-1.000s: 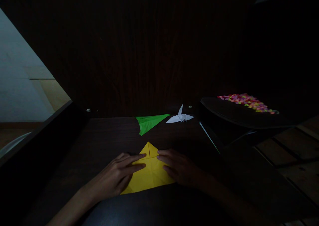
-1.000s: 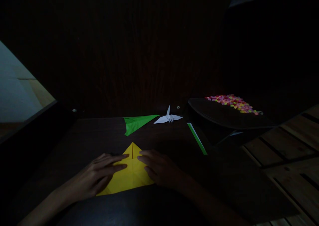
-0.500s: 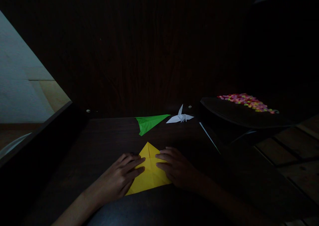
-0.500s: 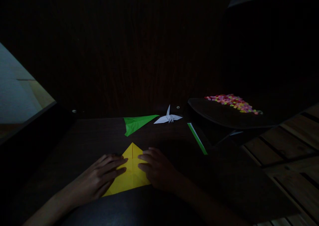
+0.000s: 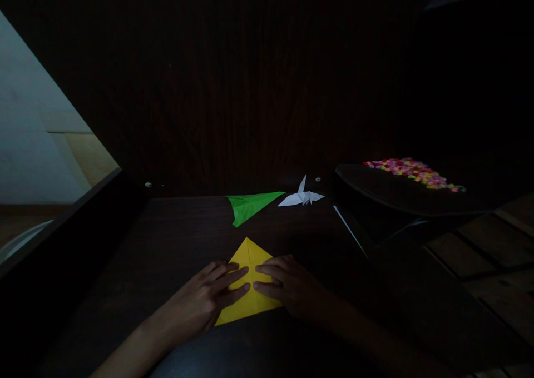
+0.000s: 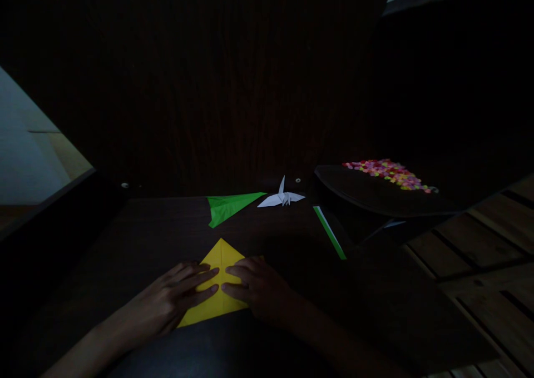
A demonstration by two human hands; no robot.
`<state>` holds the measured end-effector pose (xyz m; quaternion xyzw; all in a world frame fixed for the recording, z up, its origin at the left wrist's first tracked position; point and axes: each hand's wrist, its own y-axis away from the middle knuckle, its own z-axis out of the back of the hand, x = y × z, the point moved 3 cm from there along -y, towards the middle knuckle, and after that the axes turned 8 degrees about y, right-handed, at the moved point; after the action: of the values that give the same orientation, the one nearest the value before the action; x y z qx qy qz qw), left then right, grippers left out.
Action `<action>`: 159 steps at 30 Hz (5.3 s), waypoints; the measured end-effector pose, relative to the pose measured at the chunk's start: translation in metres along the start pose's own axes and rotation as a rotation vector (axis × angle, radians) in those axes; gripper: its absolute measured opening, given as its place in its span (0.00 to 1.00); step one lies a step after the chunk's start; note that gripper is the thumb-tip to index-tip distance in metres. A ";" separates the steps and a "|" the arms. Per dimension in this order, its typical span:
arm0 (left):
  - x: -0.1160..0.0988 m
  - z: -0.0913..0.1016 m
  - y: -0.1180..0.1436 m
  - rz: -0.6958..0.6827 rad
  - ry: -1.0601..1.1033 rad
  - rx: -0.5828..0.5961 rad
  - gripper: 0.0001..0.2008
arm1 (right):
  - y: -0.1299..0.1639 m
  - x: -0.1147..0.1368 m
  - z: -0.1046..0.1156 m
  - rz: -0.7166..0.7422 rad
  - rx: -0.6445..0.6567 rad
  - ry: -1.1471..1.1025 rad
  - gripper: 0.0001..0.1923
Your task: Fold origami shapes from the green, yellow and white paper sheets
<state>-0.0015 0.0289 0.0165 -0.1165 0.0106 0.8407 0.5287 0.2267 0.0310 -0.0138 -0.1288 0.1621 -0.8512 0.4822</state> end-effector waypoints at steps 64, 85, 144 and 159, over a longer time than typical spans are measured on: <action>0.011 0.038 0.013 0.112 0.305 -0.163 0.06 | 0.004 -0.042 0.032 -0.166 -0.060 -0.150 0.08; 0.032 0.025 0.017 0.198 0.319 -0.170 0.12 | 0.007 -0.048 0.029 -0.291 -0.012 -0.278 0.05; 0.028 0.009 0.011 0.377 0.439 -0.282 0.16 | 0.001 -0.038 0.021 -0.287 -0.028 -0.334 0.14; 0.024 0.013 0.006 0.387 0.649 -0.421 0.13 | 0.000 -0.037 0.024 -0.399 -0.092 -0.557 0.15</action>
<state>-0.0196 0.0494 0.0239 -0.4761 0.0260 0.8279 0.2955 0.2542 0.0590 0.0057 -0.4070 0.0341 -0.8526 0.3259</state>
